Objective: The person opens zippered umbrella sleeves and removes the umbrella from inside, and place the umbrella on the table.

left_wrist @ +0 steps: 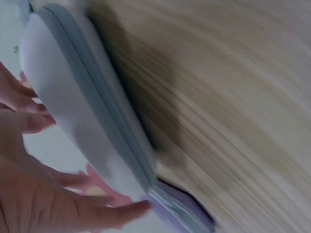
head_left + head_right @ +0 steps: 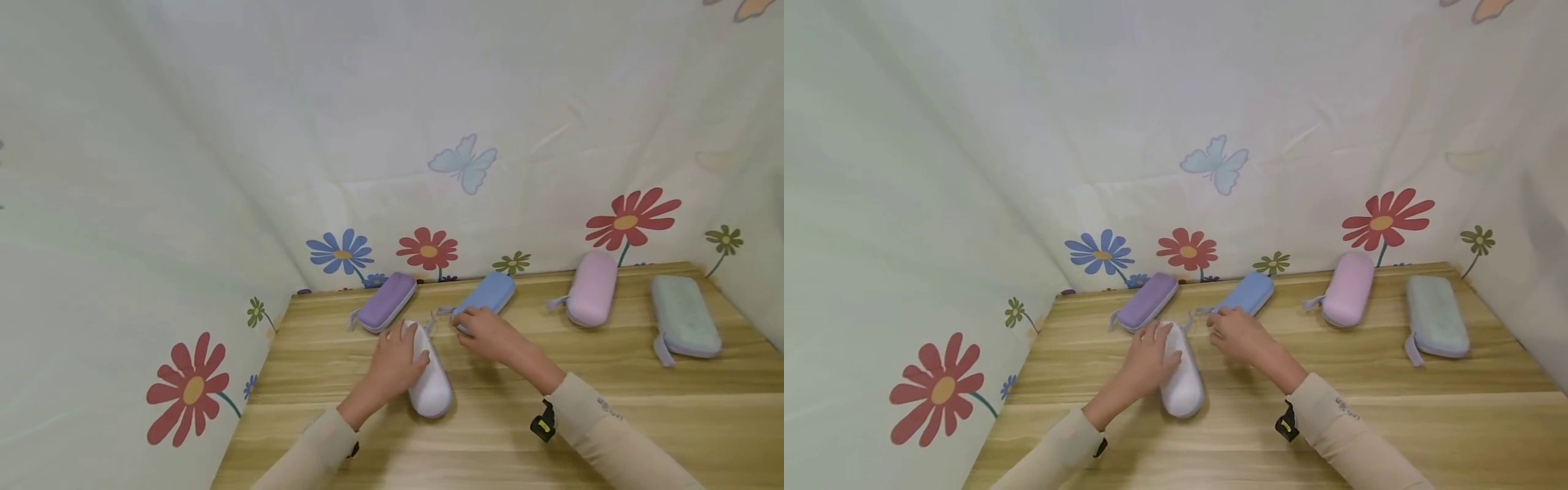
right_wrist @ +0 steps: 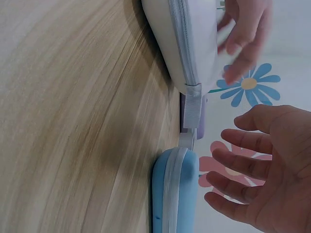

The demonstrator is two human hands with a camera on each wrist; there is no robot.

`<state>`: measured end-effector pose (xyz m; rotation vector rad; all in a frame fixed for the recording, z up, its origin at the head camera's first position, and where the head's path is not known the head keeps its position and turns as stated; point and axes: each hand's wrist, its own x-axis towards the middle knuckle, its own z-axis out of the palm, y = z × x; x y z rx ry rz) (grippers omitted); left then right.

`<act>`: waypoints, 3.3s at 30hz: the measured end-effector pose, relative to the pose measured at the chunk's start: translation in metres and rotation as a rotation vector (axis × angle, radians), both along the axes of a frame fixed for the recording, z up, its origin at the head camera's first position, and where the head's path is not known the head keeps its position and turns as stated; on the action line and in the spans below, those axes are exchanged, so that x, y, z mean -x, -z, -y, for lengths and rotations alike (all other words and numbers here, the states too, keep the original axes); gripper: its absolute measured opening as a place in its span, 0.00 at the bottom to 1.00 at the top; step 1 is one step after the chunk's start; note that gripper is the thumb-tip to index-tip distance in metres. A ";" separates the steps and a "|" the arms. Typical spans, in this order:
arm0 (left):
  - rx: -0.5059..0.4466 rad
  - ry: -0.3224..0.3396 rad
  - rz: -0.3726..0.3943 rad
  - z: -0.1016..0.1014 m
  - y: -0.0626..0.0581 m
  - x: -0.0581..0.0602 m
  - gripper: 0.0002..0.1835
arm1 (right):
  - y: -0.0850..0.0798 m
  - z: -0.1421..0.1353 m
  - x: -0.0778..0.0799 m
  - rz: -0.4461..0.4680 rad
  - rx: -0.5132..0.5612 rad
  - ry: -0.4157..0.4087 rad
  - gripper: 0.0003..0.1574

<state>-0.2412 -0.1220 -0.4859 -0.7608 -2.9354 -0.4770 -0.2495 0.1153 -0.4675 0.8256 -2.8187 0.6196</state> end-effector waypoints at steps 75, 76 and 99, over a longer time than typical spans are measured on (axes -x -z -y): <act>0.229 0.116 -0.050 0.026 0.023 0.042 0.35 | 0.037 0.045 -0.001 0.255 0.133 0.301 0.13; 0.235 0.116 -0.046 0.026 0.023 0.043 0.35 | 0.037 0.045 -0.001 0.240 0.125 0.308 0.13; 0.279 0.143 -0.116 0.027 0.031 0.038 0.35 | 0.047 0.024 0.010 -0.258 0.002 0.167 0.05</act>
